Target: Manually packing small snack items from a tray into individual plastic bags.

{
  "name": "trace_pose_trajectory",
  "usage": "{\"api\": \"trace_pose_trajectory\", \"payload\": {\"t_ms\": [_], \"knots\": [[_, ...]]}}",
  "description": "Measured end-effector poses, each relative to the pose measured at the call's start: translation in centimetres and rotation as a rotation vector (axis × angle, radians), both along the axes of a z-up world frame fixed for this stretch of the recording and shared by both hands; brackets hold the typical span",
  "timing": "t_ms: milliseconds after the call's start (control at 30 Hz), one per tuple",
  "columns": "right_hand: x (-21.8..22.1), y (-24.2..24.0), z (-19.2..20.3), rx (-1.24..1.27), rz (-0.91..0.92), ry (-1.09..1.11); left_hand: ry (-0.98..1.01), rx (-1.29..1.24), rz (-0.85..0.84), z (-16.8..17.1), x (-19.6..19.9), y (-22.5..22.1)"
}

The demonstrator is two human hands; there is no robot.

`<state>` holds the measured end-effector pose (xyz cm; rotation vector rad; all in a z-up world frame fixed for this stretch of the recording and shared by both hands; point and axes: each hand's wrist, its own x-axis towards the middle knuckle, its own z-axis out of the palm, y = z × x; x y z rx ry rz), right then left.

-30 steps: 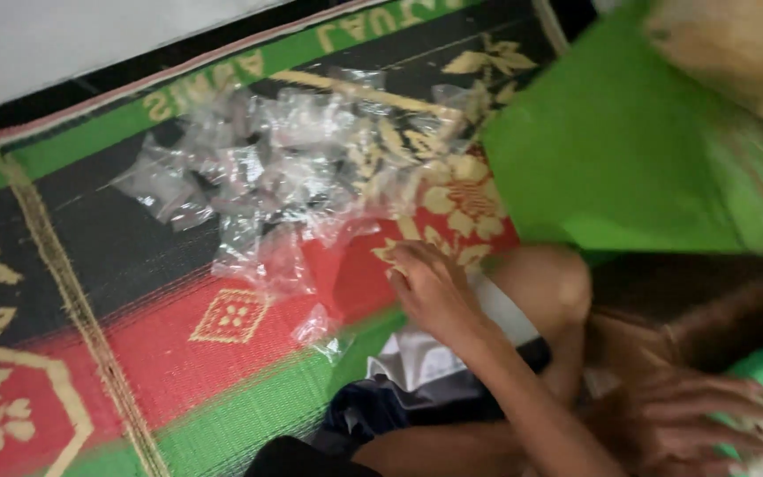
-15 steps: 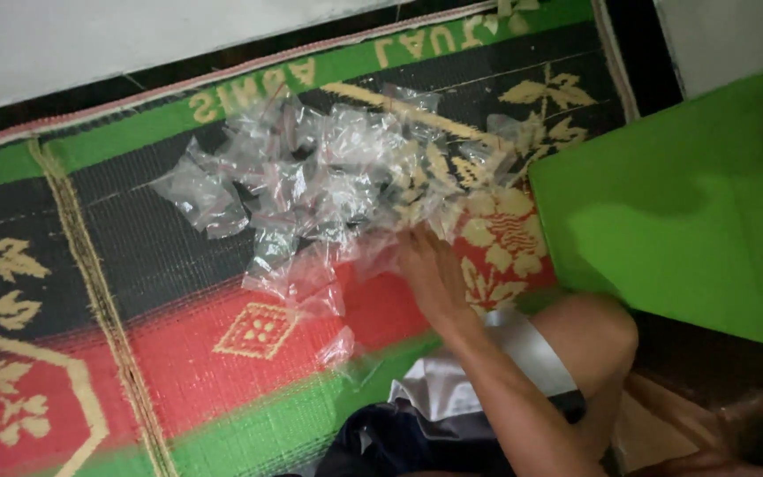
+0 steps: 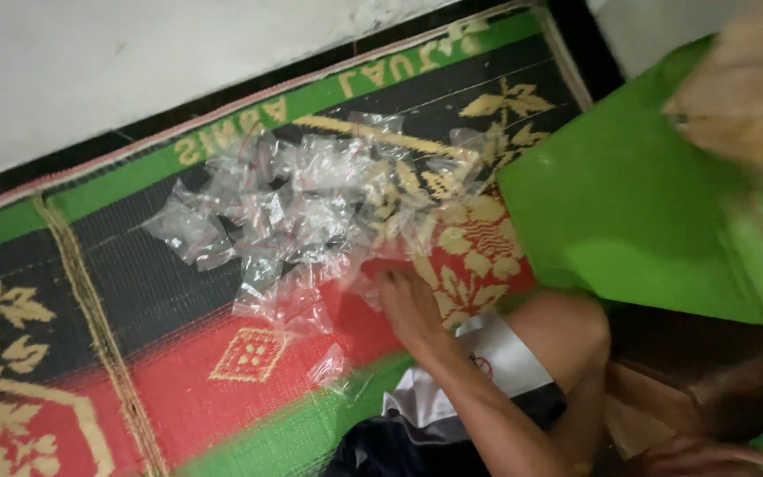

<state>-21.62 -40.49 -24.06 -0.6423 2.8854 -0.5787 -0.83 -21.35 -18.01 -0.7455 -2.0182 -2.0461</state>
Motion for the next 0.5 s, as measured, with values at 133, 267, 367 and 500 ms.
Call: {"api": "trace_pose_trajectory", "payload": {"t_ms": [133,267,367,500], "knots": [[1.1,1.3,14.0,-0.079,-0.085,0.009,0.064,-0.028,-0.03,2.6,0.0,-0.6],[4.2,8.6,19.3,-0.243,-0.284,0.272,0.137,-0.042,-0.12,5.2,-0.4,-2.3],[8.1,15.1,26.4,-0.252,-0.344,0.468,0.213,-0.061,-0.192,7.0,-2.3,-3.2],[16.5,23.7,27.7,-0.53,-0.841,0.28,0.31,-0.061,-0.315,9.6,-5.9,-2.9]]}}
